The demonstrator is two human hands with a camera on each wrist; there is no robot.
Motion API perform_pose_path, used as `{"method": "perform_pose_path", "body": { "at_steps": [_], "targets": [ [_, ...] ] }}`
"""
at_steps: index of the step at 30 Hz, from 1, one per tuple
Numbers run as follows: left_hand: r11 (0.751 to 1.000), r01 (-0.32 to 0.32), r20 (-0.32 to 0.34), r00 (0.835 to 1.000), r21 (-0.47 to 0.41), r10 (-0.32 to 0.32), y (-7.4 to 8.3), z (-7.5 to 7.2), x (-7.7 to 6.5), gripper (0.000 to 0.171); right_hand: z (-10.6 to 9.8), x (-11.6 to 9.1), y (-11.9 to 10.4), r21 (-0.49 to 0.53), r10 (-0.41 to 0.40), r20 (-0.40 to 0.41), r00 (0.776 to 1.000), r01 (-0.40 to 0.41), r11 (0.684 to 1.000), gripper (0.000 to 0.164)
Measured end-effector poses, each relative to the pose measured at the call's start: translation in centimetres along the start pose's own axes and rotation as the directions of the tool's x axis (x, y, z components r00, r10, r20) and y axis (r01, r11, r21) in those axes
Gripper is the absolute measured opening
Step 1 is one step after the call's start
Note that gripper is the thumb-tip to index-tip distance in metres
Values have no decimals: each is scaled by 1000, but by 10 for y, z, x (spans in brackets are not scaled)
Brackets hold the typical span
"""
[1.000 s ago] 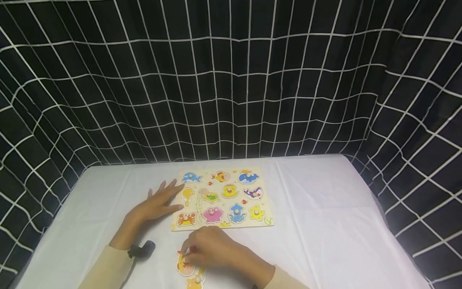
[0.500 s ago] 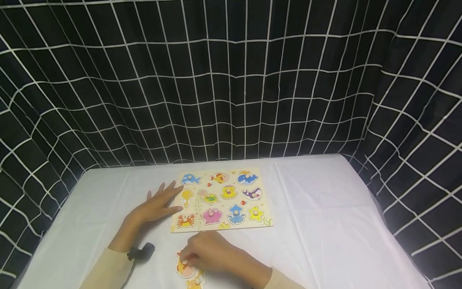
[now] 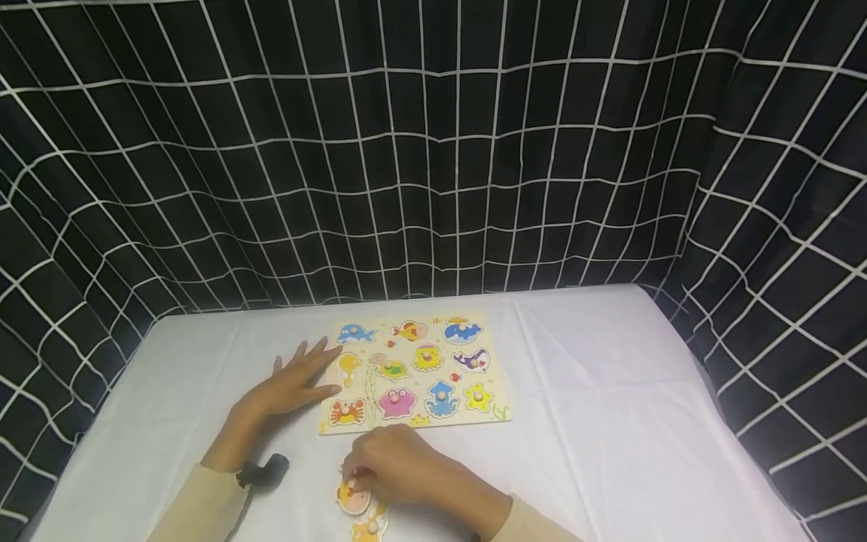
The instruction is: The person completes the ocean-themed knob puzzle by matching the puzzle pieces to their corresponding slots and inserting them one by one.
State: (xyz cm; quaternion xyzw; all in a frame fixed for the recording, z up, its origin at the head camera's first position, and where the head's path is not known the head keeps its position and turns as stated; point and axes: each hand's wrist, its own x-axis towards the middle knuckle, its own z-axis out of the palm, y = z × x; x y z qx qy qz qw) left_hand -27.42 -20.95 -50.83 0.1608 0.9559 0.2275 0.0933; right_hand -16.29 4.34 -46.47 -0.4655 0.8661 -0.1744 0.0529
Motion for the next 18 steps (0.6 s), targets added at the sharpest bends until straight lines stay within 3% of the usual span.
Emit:
{"method": "perform_pose_path", "body": {
  "at_steps": [18],
  "targets": [
    [1000, -5, 4, 1000, -10, 5, 3, -3, -2, 79, 4, 2, 2, -17, 98, -19, 995, -99, 995, 17]
  ]
}}
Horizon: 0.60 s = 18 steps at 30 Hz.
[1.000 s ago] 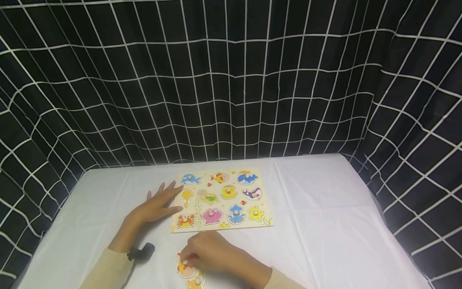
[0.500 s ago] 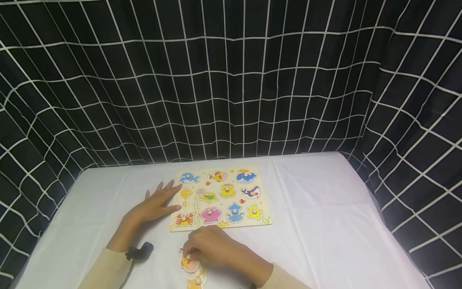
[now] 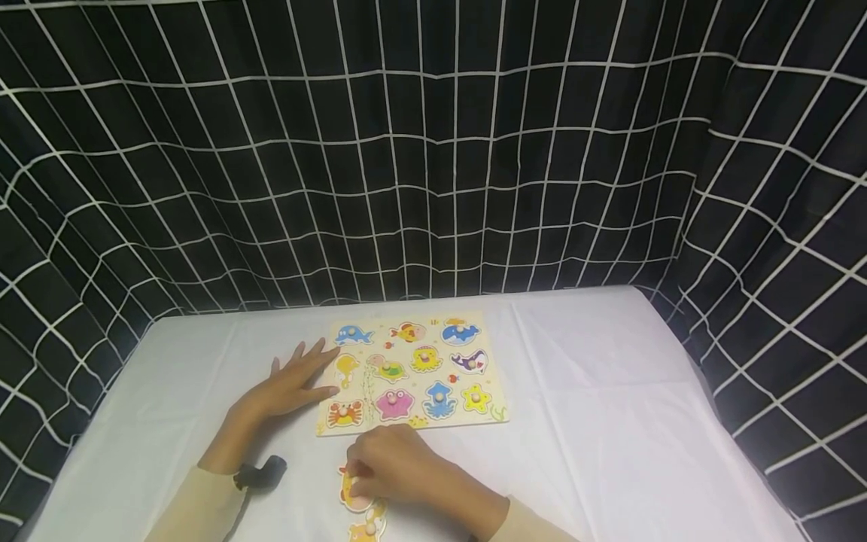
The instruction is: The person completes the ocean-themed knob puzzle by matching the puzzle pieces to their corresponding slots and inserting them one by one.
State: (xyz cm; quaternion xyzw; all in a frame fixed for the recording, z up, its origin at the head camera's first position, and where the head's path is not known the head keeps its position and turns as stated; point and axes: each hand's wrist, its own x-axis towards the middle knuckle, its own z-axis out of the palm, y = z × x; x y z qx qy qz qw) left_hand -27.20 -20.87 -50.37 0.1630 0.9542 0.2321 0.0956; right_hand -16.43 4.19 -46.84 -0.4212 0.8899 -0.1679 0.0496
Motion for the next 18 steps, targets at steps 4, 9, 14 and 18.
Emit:
{"method": "perform_pose_path", "body": {
  "at_steps": [4, 9, 14, 18],
  "targets": [
    [1000, -4, -3, 1000, 0, 4, -1, 0, -1, 78, 0, 0, -1, -13, 2, -8, 1000, -2, 1000, 13],
    [1000, -5, 1, 1000, -3, 5, 0, 0, -3, 77, -4, -1, -2, -2, 23, -22, 1000, -23, 1000, 8],
    [1000, -7, 4, 1000, -11, 8, 1, -1, -3, 77, -8, -4, -1, -13, 17, -46, 999, -17, 1000, 8],
    [1000, -13, 11, 1000, -9, 13, 2, -2, -1, 78, -12, -4, 1, 5, 42, -56, 998, -42, 999, 7]
  ]
}}
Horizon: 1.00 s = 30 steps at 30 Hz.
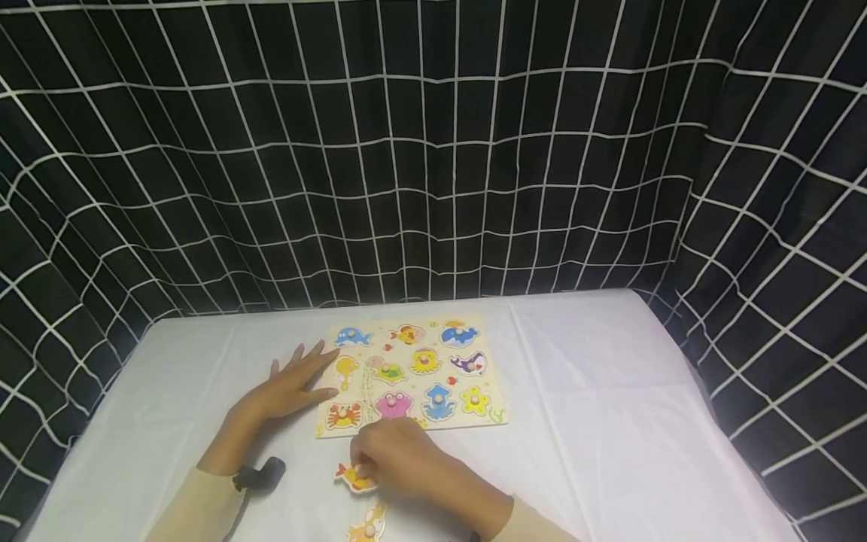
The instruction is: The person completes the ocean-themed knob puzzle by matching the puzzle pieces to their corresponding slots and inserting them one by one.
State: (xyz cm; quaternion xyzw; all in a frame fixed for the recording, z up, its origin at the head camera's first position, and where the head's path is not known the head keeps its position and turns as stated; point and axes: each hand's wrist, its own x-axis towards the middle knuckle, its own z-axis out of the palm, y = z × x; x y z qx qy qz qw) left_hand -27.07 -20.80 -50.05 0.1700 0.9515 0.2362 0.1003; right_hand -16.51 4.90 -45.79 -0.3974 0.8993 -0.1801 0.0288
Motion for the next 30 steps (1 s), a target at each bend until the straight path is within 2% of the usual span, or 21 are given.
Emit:
{"method": "perform_pose_path", "body": {
  "at_steps": [6, 12, 16, 24, 30],
  "targets": [
    [1000, -6, -14, 1000, 11, 6, 1, -3, 1, 78, -16, 5, 6, 22, 59, -24, 998, -59, 998, 10],
    [1000, 1, -6, 1000, -8, -1, 1, -2, 1, 77, -35, 8, 21, -30, 15, -96, 995, -18, 999, 11],
    [1000, 8, -6, 1000, -3, -8, 0, 2, 2, 77, -45, 12, 34, -54, 20, -155, 988, -28, 998, 9],
    [1000, 14, -25, 1000, -5, -14, -2, 4, 2, 78, -65, 26, 61, -68, 63, -198, 978, -77, 995, 15],
    [1000, 12, -28, 1000, -6, -12, -2, 5, 3, 78, -75, 41, 86, -101, 136, -200, 970, -159, 982, 12]
  ]
}}
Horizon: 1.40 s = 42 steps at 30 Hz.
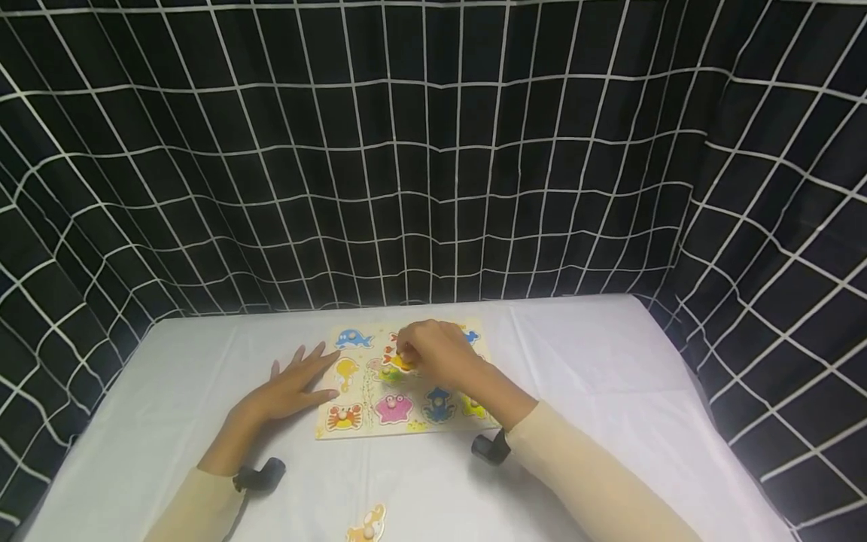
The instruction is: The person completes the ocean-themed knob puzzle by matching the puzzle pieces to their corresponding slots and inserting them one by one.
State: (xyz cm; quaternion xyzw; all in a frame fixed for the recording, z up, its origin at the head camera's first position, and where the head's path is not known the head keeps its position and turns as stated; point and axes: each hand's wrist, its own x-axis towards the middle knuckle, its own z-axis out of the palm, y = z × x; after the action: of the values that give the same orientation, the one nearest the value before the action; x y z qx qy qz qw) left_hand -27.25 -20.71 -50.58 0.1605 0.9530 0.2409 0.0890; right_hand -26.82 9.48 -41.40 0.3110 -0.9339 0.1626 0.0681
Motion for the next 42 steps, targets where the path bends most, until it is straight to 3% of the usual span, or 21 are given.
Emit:
{"method": "perform_pose_path", "body": {
  "at_steps": [5, 12, 21, 29, 42],
  "targets": [
    [1000, -7, 6, 1000, 2, 7, 0, 0, 1, 78, 4, 17, 18, -1, 53, 5, 999, -53, 999, 11],
    [1000, -11, -2, 1000, 2, 11, 0, -1, 0, 78, 17, 40, 42, 10, 50, -2, 999, -50, 999, 10],
    [1000, -7, -1, 1000, 0, 7, 1, -3, 0, 78, 36, 61, 57, -18, 106, 38, 994, -105, 994, 9],
    [1000, -12, 2, 1000, 3, 12, 0, -2, -2, 78, 52, 68, 65, -38, 161, 70, 985, -158, 987, 12],
    [1000, -9, 2, 1000, 20, 8, 0, -4, -1, 78, 58, 72, 67, -58, 175, 69, 982, -171, 984, 8]
  ]
}}
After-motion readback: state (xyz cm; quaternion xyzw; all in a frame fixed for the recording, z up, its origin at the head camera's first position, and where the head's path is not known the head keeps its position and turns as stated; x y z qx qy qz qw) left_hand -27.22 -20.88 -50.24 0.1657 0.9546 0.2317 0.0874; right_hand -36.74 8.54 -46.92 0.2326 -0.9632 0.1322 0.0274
